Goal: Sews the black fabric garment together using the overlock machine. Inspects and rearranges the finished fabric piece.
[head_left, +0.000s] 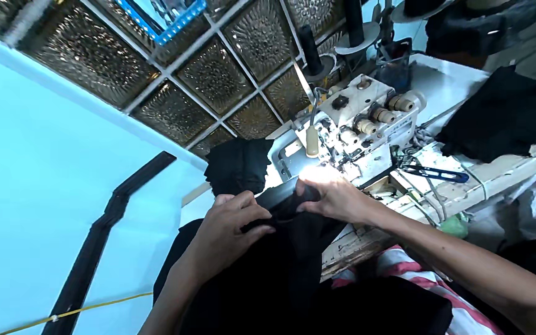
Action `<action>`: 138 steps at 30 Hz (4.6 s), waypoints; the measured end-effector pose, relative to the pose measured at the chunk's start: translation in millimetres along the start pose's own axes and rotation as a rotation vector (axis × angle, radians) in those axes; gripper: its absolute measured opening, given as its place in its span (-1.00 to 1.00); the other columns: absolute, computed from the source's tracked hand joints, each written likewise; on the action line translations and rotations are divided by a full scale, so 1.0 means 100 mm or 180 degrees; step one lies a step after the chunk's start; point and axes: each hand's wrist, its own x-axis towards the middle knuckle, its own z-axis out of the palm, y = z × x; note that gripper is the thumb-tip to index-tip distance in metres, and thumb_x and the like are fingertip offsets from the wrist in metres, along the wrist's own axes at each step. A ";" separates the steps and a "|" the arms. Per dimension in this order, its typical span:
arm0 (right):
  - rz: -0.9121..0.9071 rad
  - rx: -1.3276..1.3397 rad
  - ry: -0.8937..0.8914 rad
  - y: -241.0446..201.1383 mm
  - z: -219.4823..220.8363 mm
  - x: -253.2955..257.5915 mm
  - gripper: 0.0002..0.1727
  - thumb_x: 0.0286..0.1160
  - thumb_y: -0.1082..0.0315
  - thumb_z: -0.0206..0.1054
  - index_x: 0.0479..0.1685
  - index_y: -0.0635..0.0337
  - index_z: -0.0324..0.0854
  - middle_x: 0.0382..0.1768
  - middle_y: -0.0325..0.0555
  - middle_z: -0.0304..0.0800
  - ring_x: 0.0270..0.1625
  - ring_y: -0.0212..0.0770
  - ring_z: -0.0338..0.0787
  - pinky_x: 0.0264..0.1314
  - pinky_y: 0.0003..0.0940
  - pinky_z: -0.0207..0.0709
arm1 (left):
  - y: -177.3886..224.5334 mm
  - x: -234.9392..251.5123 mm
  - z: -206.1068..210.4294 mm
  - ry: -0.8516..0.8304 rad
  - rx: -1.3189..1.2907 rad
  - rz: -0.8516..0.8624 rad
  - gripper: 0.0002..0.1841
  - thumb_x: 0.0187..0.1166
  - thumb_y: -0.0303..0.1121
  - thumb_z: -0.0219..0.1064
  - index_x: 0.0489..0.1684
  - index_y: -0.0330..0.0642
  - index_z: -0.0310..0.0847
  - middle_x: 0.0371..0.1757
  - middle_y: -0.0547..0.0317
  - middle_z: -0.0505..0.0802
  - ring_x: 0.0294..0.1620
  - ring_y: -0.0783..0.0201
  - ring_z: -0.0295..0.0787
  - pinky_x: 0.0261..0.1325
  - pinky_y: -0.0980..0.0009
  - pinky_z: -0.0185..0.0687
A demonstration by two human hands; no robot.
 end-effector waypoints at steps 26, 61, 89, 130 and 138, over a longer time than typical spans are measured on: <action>0.0121 0.0194 -0.0015 -0.31 0.00 -0.07 -0.89 0.53 0.38 0.26 -0.33 0.21 0.60 -0.56 -0.20 0.59 -0.49 -0.36 0.62 -0.45 -0.47 0.44 | 0.00 -0.08 0.21 0.0195 -0.0056 -0.0115 -0.66 0.56 -0.09 0.35 0.01 -0.12 0.88 -0.36 0.23 0.81 -0.32 0.32 0.66 0.03 0.23 0.43; 0.0306 -0.0714 0.0359 0.09 -0.19 -0.47 -0.86 0.41 0.23 0.46 -0.31 0.06 0.88 -0.21 -0.07 0.78 0.01 0.02 0.74 0.09 0.01 0.56 | 0.29 -0.03 -0.19 0.0679 -0.0311 -0.0603 -0.71 0.58 -0.24 0.22 -0.46 -0.20 0.74 -0.40 0.40 0.77 -0.11 0.63 0.62 0.20 0.55 0.44; -0.0309 -0.0759 0.0675 0.00 -0.06 -0.26 -0.85 0.44 0.25 0.43 -0.39 0.04 0.87 -0.49 -0.19 0.77 -0.26 -0.16 0.75 0.13 -0.05 0.45 | 0.14 -0.26 -0.33 0.0273 -0.0720 -0.0359 -0.67 0.77 -0.04 0.16 -0.24 -0.02 0.74 -0.26 0.48 0.78 0.08 0.68 0.64 0.64 0.41 0.23; 0.0112 0.0102 -0.0359 0.32 -0.60 -0.77 -0.84 0.52 0.43 0.32 -0.07 0.21 0.79 -0.14 -0.12 0.89 0.07 -0.24 0.79 0.40 -0.22 0.47 | 0.33 0.52 0.44 0.0495 -0.0471 -0.0046 -0.70 0.64 -0.21 0.21 -0.41 -0.10 0.79 -0.46 0.39 0.74 -0.34 0.58 0.60 -0.18 0.61 0.46; 0.0098 -0.0244 0.0025 0.58 -0.44 -0.45 -0.82 0.29 0.49 0.42 -0.22 0.10 0.88 -0.23 -0.22 0.89 0.00 -0.17 0.74 0.19 -0.11 0.46 | 0.23 0.56 0.45 0.0599 -0.0642 -0.0325 -0.74 0.57 -0.24 0.22 -0.42 -0.13 0.77 -0.43 0.41 0.72 -0.36 0.69 0.58 -0.25 0.73 0.48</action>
